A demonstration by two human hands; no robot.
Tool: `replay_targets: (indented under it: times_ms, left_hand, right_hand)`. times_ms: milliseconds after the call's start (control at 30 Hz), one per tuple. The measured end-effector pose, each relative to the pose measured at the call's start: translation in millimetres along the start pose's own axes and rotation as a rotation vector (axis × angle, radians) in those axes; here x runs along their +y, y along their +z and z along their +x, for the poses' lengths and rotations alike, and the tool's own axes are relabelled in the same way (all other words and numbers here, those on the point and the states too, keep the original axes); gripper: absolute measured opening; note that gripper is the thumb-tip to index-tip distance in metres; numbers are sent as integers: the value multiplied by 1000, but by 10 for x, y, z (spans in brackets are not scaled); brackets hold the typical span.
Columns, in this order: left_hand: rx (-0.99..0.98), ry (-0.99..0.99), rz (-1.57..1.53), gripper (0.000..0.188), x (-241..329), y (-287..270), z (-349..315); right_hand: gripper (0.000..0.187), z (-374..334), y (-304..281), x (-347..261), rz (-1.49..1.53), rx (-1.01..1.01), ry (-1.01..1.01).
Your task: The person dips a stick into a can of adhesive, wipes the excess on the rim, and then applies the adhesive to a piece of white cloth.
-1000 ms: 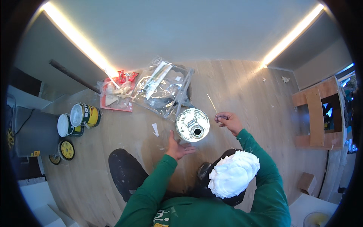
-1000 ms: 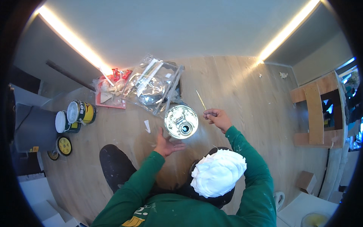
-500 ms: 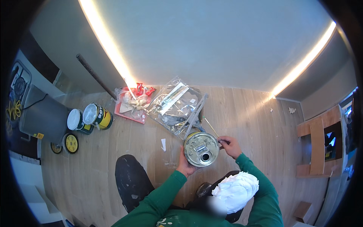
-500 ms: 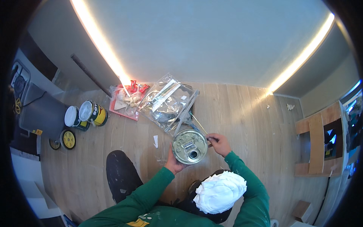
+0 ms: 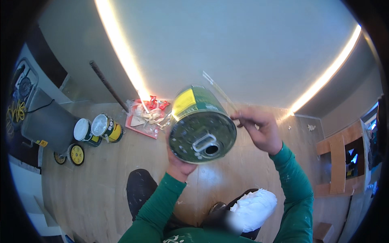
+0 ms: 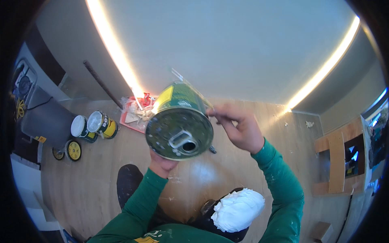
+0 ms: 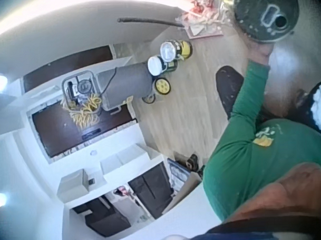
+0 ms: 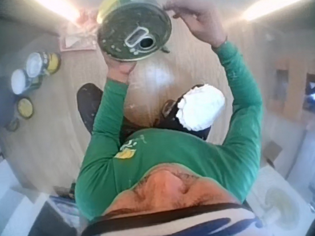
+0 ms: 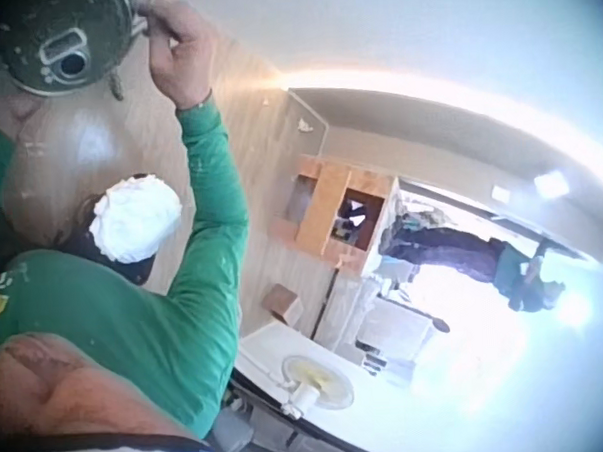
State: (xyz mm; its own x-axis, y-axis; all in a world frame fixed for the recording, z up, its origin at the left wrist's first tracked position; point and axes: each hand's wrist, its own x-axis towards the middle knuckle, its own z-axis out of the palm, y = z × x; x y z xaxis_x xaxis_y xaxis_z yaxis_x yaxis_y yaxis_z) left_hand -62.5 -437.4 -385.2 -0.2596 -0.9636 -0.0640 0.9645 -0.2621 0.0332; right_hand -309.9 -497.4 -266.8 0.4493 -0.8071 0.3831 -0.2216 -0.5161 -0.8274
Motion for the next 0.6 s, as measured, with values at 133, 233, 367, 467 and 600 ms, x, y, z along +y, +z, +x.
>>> replay_targets:
  times_ms: [133, 233, 367, 467, 600]
  left_hand:
    - [-19, 228, 143, 68, 644, 260, 8]
    - [-27, 355, 128, 66, 977, 499, -99]
    - [34, 507, 122, 68, 1164, 554, -179]
    - [30, 583, 137, 68, 1244, 554, -209]
    - [54, 620, 180, 68, 1325, 526, -263]
  right_hand:
    - [28, 577, 332, -566, 267, 82, -109]
    - [26, 668, 584, -866, 368, 132, -192]
    - [23, 323, 827, -920, 193, 101, -249]
    - [24, 81, 961, -967, 53, 94, -254]
    - [26, -46, 1070, -988, 44, 143, -310]
